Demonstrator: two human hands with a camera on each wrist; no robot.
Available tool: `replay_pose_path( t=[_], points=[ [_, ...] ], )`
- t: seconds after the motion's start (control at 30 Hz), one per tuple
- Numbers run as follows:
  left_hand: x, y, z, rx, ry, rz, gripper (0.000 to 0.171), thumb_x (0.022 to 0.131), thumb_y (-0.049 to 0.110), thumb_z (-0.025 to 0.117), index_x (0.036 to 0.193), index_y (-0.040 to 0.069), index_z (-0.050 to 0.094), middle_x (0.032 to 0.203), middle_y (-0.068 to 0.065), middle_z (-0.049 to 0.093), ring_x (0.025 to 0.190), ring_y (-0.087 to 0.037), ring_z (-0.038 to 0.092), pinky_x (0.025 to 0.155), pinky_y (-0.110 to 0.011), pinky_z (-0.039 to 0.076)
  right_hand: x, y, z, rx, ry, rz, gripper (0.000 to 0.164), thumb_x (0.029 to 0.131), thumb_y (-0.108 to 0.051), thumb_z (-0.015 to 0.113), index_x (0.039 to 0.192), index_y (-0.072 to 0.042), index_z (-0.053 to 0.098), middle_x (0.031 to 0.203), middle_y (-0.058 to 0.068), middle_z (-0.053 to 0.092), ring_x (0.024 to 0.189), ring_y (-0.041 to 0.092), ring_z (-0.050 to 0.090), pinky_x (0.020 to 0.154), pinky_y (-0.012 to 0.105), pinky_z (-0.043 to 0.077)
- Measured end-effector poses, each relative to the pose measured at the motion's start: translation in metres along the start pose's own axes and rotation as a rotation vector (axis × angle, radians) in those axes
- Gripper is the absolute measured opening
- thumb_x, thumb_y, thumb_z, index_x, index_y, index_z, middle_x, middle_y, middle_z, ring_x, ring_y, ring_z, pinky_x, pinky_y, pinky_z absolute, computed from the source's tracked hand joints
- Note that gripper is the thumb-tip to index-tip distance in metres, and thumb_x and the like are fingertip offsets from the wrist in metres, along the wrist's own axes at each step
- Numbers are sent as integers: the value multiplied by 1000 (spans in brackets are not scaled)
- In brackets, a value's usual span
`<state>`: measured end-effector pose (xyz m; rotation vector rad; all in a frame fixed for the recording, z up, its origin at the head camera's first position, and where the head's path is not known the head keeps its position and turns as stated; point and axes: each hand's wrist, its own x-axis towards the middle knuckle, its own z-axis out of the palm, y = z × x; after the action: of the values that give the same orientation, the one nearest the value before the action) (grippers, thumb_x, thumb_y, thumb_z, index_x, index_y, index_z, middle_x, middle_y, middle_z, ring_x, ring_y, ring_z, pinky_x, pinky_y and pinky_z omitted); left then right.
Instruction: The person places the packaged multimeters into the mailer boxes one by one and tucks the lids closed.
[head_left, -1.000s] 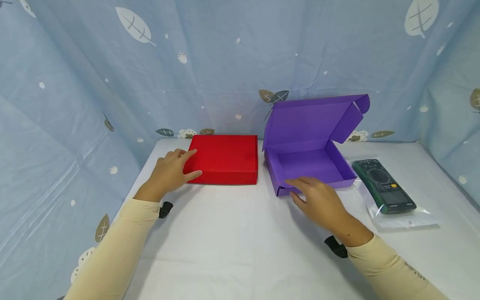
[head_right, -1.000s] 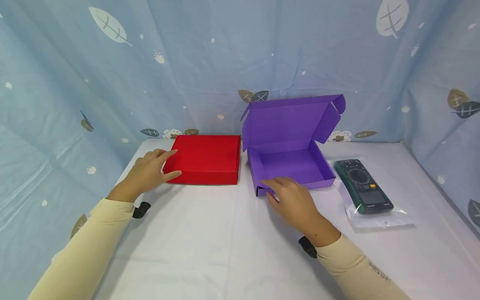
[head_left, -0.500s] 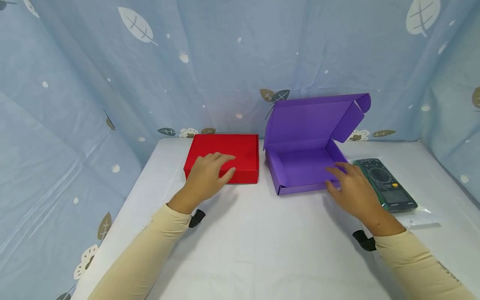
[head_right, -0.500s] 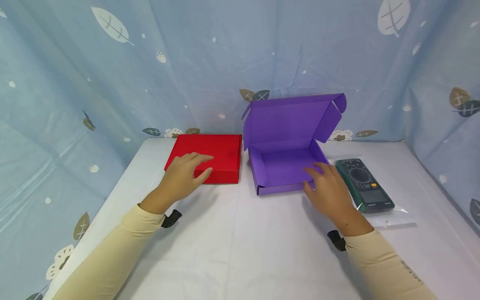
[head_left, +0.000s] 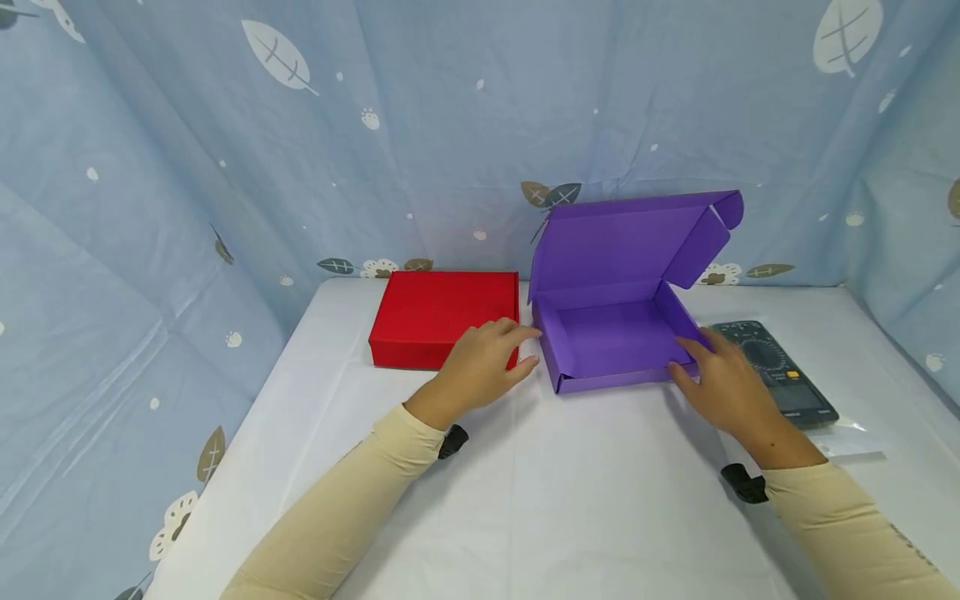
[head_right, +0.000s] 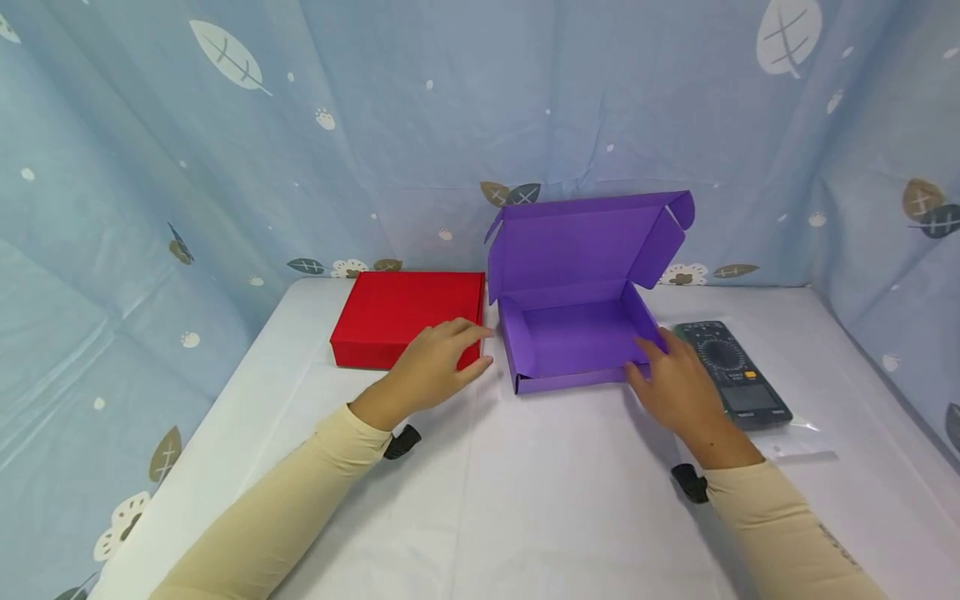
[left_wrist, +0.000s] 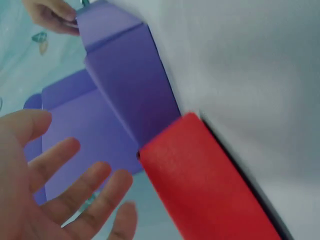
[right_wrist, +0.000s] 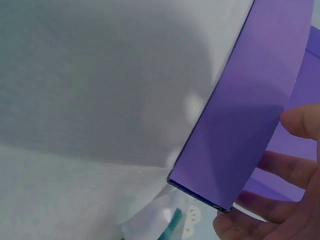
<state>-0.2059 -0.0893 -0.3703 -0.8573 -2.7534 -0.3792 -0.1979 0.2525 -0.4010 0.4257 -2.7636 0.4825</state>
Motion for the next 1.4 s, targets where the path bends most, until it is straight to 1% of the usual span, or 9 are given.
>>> replay_pose_path(
  t=[0.1,0.2,0.3,0.37,0.5,0.7,1.0,1.23,1.4],
  points=[
    [3,6,6,-18,-69,25,41,97,36,64,136,23,62,135,-6,61,120,-22,62,92,-41,54,-2,1,1,5,-10,0,42,92,-13,66,123,15,61,135,45,45,120,64,46,96,75,39],
    [5,10,11,-40,-143,25,42,98,37,63,139,24,61,145,-9,54,130,-26,57,100,-45,52,-2,2,2,4,-5,-11,42,92,-13,67,122,15,62,135,46,45,120,64,46,95,74,40],
    [4,12,16,-51,-193,20,42,99,38,62,139,26,61,148,-9,52,132,-27,55,103,-46,50,-3,1,3,3,6,-25,41,90,-13,68,119,15,63,133,47,47,119,65,47,95,74,40],
    [3,13,18,-53,-208,24,41,98,37,62,138,26,61,147,-9,53,131,-27,56,103,-46,50,-5,0,4,0,13,-37,40,89,-13,69,117,15,64,131,47,48,118,64,47,95,73,40],
    [1,13,20,-47,-211,36,40,99,35,61,138,25,62,143,-7,56,129,-26,57,103,-44,50,-7,-3,3,-11,9,-50,39,88,-14,71,116,14,66,130,46,49,118,64,48,96,72,40],
    [-3,12,20,-65,-194,37,38,100,30,61,137,23,63,143,-5,58,132,-24,56,106,-44,48,-11,-8,0,-24,-27,-15,40,89,-15,70,119,12,65,132,45,48,120,63,47,97,73,39],
    [-8,10,22,-37,-152,61,35,99,29,62,134,23,65,139,-4,61,128,-23,59,100,-42,53,-17,-9,-8,0,-61,28,41,94,-19,65,124,8,62,134,41,49,123,61,46,97,73,39],
    [-12,11,22,-36,-161,55,36,98,29,63,134,24,65,140,-5,60,127,-24,60,96,-42,54,-20,7,-16,10,-14,49,42,95,-19,64,127,7,60,135,39,50,124,59,44,99,74,36],
    [-17,12,20,-23,-157,52,36,98,29,63,134,25,65,141,-5,60,127,-25,60,96,-44,54,-20,25,-21,-40,20,48,44,92,-17,65,127,8,59,132,38,50,119,59,46,97,73,37]
  ],
)
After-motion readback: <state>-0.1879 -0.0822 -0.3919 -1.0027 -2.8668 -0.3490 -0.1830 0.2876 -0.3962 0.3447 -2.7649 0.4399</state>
